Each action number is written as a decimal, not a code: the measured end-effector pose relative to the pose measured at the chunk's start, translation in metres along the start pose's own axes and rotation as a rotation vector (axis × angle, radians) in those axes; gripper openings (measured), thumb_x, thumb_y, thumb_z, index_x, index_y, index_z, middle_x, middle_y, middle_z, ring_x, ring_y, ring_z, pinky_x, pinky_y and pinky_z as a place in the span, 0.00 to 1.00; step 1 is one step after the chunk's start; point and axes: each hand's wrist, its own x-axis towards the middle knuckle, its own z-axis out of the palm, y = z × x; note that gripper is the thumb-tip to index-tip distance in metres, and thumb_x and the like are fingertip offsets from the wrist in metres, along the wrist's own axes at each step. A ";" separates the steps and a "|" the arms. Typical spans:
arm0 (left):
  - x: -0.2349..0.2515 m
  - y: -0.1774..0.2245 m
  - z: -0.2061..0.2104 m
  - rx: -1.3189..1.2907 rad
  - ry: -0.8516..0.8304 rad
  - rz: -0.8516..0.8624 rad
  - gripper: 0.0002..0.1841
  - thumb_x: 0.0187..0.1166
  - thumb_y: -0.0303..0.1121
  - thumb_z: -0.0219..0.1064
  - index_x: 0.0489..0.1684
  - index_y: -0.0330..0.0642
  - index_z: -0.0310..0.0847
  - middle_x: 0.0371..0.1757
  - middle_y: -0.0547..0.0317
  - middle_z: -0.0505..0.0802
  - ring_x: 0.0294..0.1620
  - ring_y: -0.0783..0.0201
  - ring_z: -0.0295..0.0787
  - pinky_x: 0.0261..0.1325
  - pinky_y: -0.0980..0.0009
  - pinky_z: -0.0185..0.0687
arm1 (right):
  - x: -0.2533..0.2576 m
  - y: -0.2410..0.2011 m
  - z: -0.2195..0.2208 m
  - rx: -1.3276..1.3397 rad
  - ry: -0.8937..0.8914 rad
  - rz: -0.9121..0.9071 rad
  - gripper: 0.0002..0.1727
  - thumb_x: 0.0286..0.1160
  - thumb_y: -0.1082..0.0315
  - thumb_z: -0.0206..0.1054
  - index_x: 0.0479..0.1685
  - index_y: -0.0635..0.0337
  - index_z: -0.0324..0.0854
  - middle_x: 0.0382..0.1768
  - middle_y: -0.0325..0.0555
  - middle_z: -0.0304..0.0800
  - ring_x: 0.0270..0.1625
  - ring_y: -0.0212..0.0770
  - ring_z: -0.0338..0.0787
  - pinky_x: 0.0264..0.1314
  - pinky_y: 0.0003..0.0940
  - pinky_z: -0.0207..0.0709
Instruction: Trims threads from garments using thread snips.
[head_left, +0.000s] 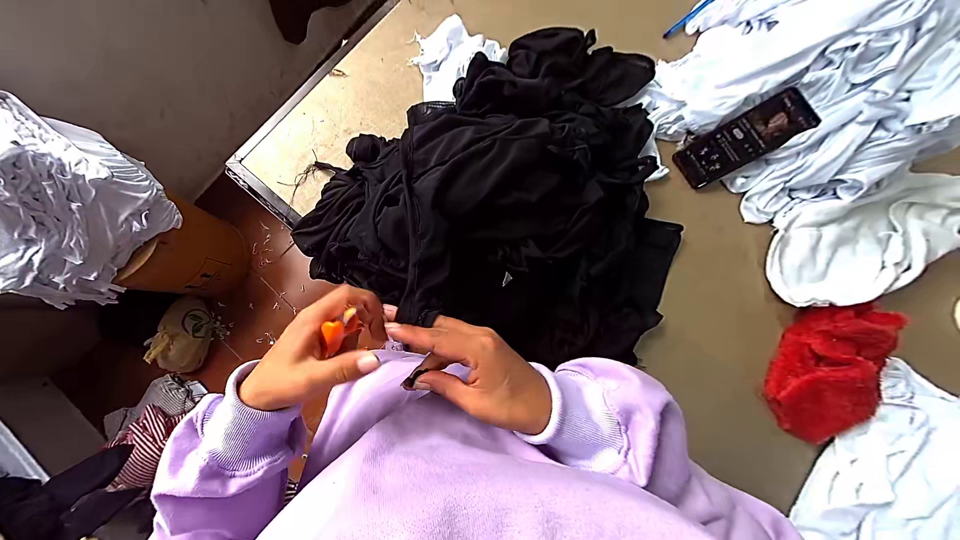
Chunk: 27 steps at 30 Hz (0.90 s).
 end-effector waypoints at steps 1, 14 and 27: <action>0.001 -0.006 0.000 -0.240 0.029 -0.040 0.30 0.82 0.55 0.68 0.77 0.48 0.72 0.49 0.69 0.93 0.26 0.86 0.79 0.25 0.90 0.71 | 0.006 -0.001 0.005 -0.040 -0.045 -0.063 0.24 0.64 0.78 0.71 0.65 0.65 0.88 0.41 0.49 0.92 0.40 0.34 0.89 0.47 0.26 0.85; -0.044 0.013 -0.064 0.378 -0.448 -0.201 0.13 0.83 0.42 0.66 0.42 0.47 0.94 0.33 0.71 0.94 0.33 0.83 0.87 0.39 0.81 0.84 | -0.121 -0.005 -0.097 -0.678 -0.423 0.730 0.08 0.65 0.84 0.68 0.39 0.64 0.88 0.34 0.56 0.92 0.38 0.58 0.93 0.42 0.59 0.86; 0.165 -0.019 0.059 1.082 0.005 0.157 0.25 0.72 0.29 0.74 0.71 0.36 0.82 0.50 0.36 0.91 0.36 0.39 0.93 0.31 0.41 0.85 | -0.066 0.028 -0.106 -0.646 0.477 0.483 0.16 0.83 0.65 0.61 0.58 0.66 0.87 0.48 0.53 0.95 0.46 0.47 0.96 0.51 0.47 0.89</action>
